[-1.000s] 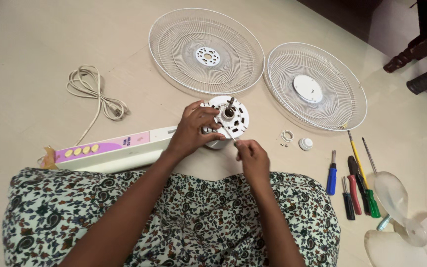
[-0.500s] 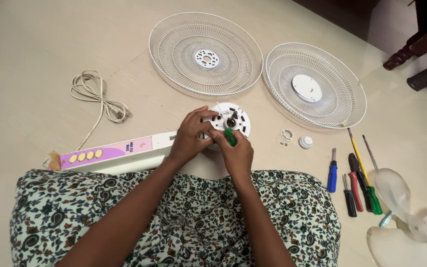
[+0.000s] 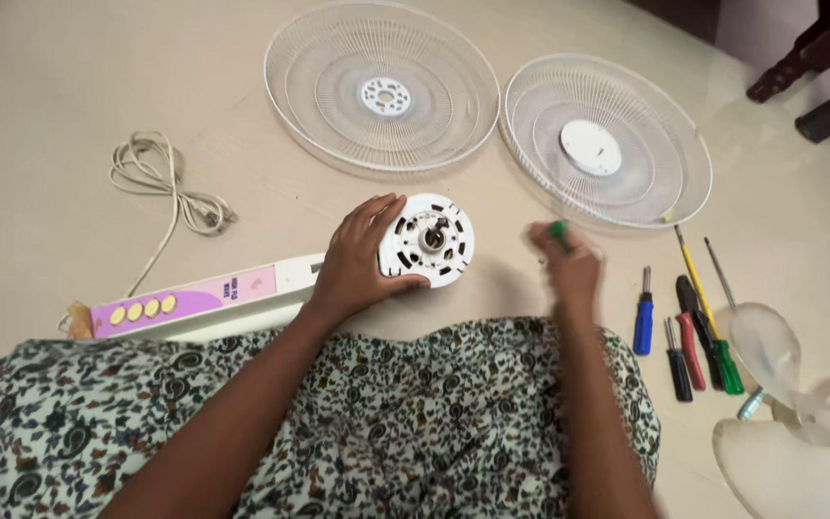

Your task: The person disassembles a white electric fan by removing the front grille, then uses a screwdriver to remove screws from the motor housing. The motor assembly is separated from the fan stand, and the components are placed on the floor.

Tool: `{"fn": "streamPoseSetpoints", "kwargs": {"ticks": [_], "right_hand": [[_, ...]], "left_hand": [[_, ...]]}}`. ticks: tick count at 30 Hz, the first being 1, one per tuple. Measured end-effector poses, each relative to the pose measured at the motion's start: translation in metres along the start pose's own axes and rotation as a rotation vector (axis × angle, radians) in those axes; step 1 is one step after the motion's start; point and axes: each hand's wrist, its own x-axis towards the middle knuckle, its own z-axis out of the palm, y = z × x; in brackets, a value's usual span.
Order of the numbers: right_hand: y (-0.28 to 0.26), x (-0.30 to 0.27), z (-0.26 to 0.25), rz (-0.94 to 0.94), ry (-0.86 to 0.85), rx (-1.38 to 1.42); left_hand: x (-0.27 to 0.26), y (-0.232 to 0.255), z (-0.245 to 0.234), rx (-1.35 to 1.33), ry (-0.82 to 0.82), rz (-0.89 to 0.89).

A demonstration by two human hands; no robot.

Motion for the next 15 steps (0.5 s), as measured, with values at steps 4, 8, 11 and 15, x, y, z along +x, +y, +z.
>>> {"fn": "streamPoseSetpoints", "kwargs": {"ticks": [4, 8, 11, 15], "right_hand": [[0.055, 0.088, -0.073, -0.150, -0.130, -0.099], [0.119, 0.128, -0.087, -0.127, -0.126, -0.251], [0.143, 0.139, -0.088, 0.021, -0.090, -0.333], [0.147, 0.141, -0.090, -0.029, -0.103, -0.415]], "left_hand": [[0.000, 0.013, -0.003, 0.060, -0.077, -0.014], [0.000, 0.011, -0.008, 0.055, -0.141, -0.012], [-0.003, 0.009, -0.009, 0.067, -0.133, 0.003], [0.002, 0.011, -0.008, 0.096, -0.156, -0.013]]}}
